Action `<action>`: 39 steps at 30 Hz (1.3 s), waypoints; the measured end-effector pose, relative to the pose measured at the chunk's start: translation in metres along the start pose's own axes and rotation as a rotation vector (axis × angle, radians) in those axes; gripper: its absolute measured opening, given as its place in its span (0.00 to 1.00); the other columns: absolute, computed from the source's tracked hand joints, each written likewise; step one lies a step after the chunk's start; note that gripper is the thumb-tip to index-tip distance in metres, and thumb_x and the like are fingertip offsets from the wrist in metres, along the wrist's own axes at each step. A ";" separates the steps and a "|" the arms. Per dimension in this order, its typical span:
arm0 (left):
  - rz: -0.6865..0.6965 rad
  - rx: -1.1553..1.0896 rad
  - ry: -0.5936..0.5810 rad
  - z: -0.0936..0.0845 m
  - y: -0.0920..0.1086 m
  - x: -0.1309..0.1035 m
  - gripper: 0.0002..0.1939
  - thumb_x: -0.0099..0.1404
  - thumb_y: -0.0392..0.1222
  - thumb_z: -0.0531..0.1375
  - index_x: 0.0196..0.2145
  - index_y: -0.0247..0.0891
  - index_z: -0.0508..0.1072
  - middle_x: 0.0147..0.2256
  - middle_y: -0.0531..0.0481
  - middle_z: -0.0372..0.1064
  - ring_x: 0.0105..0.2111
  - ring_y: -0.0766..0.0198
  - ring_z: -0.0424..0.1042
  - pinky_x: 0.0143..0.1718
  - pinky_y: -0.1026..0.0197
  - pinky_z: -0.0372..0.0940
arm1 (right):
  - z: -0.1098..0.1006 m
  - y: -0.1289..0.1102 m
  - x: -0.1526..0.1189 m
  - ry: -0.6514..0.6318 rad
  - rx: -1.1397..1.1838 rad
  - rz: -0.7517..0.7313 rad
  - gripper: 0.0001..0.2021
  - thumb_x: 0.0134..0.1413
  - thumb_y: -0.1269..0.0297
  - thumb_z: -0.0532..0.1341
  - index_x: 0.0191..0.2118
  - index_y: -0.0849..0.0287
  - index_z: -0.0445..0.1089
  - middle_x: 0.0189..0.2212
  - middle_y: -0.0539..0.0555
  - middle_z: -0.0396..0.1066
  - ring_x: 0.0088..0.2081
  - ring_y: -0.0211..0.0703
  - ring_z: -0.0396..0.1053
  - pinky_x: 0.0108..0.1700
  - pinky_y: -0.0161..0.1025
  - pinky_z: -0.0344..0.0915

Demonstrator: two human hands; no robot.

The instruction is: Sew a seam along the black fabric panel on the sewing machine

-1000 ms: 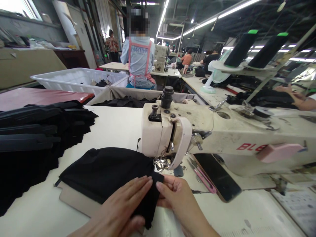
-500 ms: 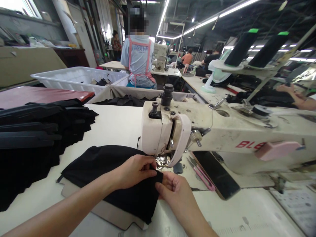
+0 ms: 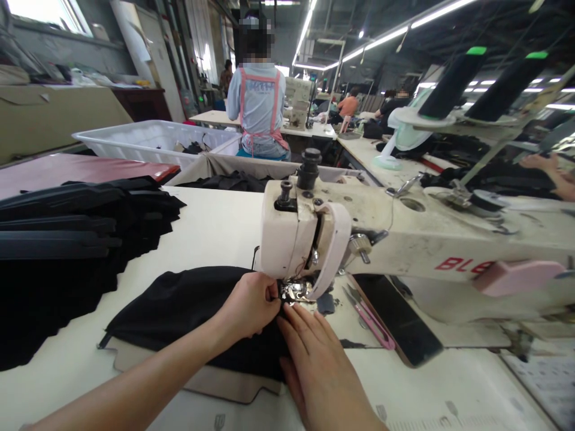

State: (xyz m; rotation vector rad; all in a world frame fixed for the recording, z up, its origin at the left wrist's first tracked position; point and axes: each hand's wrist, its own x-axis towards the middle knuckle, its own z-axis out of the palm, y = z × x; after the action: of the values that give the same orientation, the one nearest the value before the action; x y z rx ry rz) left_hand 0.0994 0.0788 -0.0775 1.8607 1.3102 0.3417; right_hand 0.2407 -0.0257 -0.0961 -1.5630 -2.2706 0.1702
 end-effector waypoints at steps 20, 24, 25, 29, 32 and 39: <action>-0.028 -0.077 0.074 0.004 -0.002 0.013 0.10 0.57 0.27 0.53 0.22 0.33 0.70 0.12 0.57 0.59 0.08 0.69 0.60 0.06 0.74 0.50 | -0.004 0.027 0.008 -0.027 0.060 -0.149 0.26 0.58 0.74 0.53 0.63 0.61 0.57 0.58 0.60 0.62 0.58 0.57 0.59 0.58 0.63 0.61; 0.030 -0.037 0.164 0.001 -0.008 0.021 0.10 0.60 0.28 0.53 0.23 0.33 0.69 0.15 0.56 0.62 0.09 0.70 0.59 0.08 0.72 0.52 | -0.001 0.032 0.009 0.014 -0.033 -0.225 0.24 0.59 0.74 0.52 0.62 0.60 0.58 0.58 0.60 0.63 0.55 0.55 0.64 0.56 0.62 0.63; 0.051 -0.020 0.197 -0.001 -0.010 0.019 0.09 0.62 0.29 0.53 0.26 0.33 0.70 0.17 0.55 0.63 0.10 0.69 0.61 0.10 0.71 0.55 | 0.000 0.033 0.009 0.020 -0.054 -0.242 0.25 0.60 0.74 0.52 0.62 0.61 0.57 0.59 0.61 0.62 0.56 0.55 0.64 0.56 0.62 0.64; 0.260 0.101 0.266 -0.009 -0.013 -0.015 0.04 0.65 0.36 0.57 0.33 0.35 0.72 0.32 0.47 0.70 0.33 0.57 0.70 0.37 0.57 0.68 | 0.002 0.034 0.008 0.016 -0.047 -0.251 0.23 0.60 0.73 0.53 0.60 0.60 0.58 0.58 0.61 0.64 0.57 0.56 0.63 0.57 0.61 0.63; 0.536 0.338 0.079 -0.007 -0.015 -0.047 0.08 0.63 0.39 0.64 0.41 0.38 0.73 0.38 0.46 0.68 0.38 0.53 0.66 0.44 0.53 0.64 | -0.001 0.033 0.005 0.063 0.067 -0.204 0.18 0.59 0.75 0.52 0.55 0.60 0.61 0.54 0.62 0.66 0.55 0.55 0.64 0.54 0.58 0.66; 0.419 0.133 -0.039 -0.015 -0.016 -0.050 0.16 0.73 0.34 0.48 0.30 0.35 0.71 0.30 0.50 0.62 0.30 0.62 0.64 0.30 0.65 0.60 | -0.007 0.018 -0.010 0.136 0.198 -0.130 0.17 0.54 0.76 0.53 0.50 0.60 0.62 0.45 0.60 0.69 0.49 0.51 0.67 0.49 0.49 0.70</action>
State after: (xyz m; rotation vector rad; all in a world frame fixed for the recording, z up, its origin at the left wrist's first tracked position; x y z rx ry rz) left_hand 0.0586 0.0433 -0.0686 2.2425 0.9270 0.4405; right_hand 0.2621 -0.0290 -0.0980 -1.2837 -2.1682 0.2384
